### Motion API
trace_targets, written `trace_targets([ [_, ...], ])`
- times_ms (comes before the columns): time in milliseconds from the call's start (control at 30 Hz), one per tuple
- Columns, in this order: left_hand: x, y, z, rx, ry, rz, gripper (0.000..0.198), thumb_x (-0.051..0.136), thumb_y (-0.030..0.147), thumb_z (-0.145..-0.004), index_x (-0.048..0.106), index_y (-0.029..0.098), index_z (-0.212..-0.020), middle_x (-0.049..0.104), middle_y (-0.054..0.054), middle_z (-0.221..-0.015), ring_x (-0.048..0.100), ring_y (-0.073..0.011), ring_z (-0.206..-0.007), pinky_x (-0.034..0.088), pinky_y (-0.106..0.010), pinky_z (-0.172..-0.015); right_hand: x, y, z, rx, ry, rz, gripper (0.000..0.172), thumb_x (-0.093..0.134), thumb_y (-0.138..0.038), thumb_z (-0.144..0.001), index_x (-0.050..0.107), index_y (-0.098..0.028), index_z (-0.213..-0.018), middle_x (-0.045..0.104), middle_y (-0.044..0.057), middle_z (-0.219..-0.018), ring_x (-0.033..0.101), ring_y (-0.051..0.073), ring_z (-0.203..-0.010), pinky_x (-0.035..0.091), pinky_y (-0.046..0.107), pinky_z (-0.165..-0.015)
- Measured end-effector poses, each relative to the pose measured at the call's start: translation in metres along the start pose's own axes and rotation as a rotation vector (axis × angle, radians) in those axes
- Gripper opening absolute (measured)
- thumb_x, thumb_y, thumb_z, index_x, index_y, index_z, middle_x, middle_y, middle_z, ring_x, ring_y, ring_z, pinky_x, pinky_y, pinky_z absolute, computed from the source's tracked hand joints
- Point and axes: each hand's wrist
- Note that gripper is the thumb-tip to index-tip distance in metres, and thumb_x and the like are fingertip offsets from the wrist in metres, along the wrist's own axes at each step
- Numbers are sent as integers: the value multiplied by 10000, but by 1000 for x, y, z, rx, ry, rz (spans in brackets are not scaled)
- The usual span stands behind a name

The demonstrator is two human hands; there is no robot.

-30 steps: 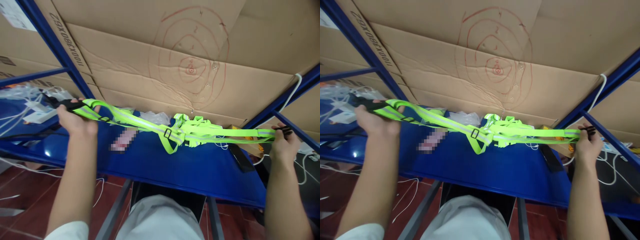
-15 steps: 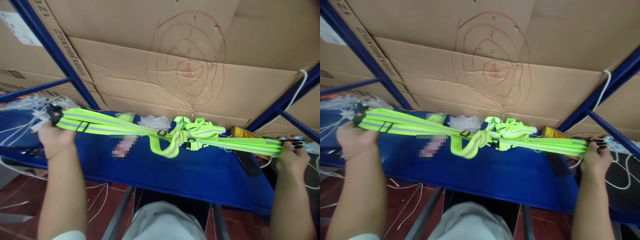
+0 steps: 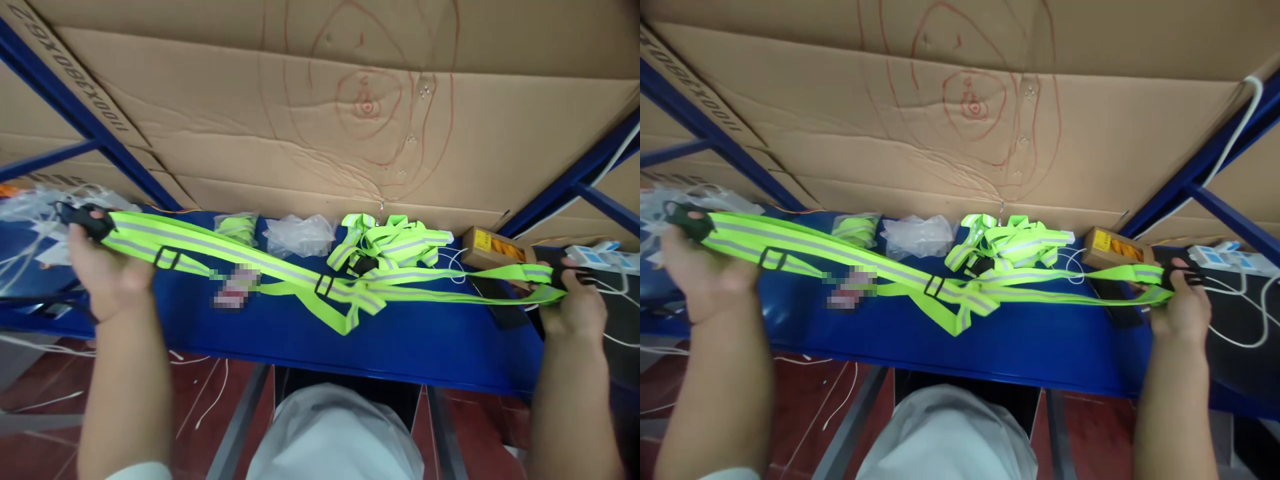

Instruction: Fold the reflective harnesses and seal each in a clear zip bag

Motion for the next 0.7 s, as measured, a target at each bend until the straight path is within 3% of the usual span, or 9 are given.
trace_targets([
  [100, 25, 2, 37, -176, 172, 252, 369, 539, 585, -941, 499, 229, -852, 629, 96, -688, 649, -113, -748, 568, -218, -763, -4, 1, 32, -208, -158, 202, 355, 760, -329, -777, 775, -203, -1109, 773, 193, -1097, 765, 310, -991, 567, 508, -868],
  [167, 40, 4, 62, -324, 65, 284, 442, 514, 627, -1000, 581, 200, -908, 699, 59, -759, 674, -126, -761, 579, -241, -745, -7, -2, 54, -314, -230, 339, 367, 773, -335, -780, 777, -216, -1127, 777, 161, -1147, 747, 299, -1084, 541, 482, -995],
  [267, 55, 5, 94, -439, -80, 288, 478, 581, 656, -978, 647, 185, -936, 759, 14, -831, 706, -177, -768, 607, -310, -724, -6, -10, 83, -490, -318, 648, 373, 657, -356, -912, 731, -216, -1250, 764, 147, -1208, 734, 286, -1124, 558, 441, -995],
  [367, 67, 5, 114, -443, -147, 321, 406, 640, 575, -975, 686, 172, -965, 778, 9, -884, 726, -193, -779, 622, -336, -668, 7, -23, 117, -756, -437, 944, 388, 628, -320, -960, 707, -171, -1309, 717, 191, -1285, 674, 343, -1238, 516, 510, -1065],
  [433, 74, 6, 122, -430, -169, 327, 382, 640, 545, -984, 701, 168, -970, 781, 4, -898, 736, -201, -791, 628, -338, -644, 22, -34, 150, -887, -375, 1064, 467, 657, -337, -964, 648, -157, -1395, 580, 247, -1478, 561, 440, -1370, 436, 655, -1099],
  [467, 79, 8, 124, -420, -175, 328, 387, 632, 545, -990, 706, 167, -963, 780, -2, -897, 739, -202, -795, 628, -333, -642, 30, -39, 170, -951, -479, 1018, 456, 656, -327, -975, 635, -166, -1401, 574, 235, -1488, 551, 434, -1380, 436, 653, -1100],
  [533, 87, 15, 126, -390, -187, 339, 425, 591, 565, -1012, 708, 161, -947, 779, -14, -916, 744, -200, -817, 629, -321, -654, 49, -46, 212, -964, -863, 761, 389, 623, -294, -1012, 618, -210, -1391, 668, 157, -1381, 629, 316, -1300, 510, 511, -1087],
  [600, 96, 25, 125, -336, -196, 362, 486, 514, 591, -1044, 699, 161, -914, 771, -6, -898, 738, -194, -801, 625, -322, -645, 70, -48, 251, -833, -1153, 627, 432, 603, -341, -1034, 557, -227, -1448, 687, 115, -1375, 652, 256, -1270, 539, 428, -1077],
  [700, 105, 47, 119, -231, -227, 421, 527, 394, 587, -1091, 679, 181, -914, 757, 43, -854, 722, -185, -776, 610, -338, -616, 103, -39, 285, -778, -1212, 654, 566, 631, -448, -1011, 511, -164, -1486, 674, 177, -1387, 647, 337, -1275, 536, 520, -1049],
])
Point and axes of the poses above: each hand's wrist, its own z-axis away from the middle knuckle, its own x-axis out of the palm, y = z × x
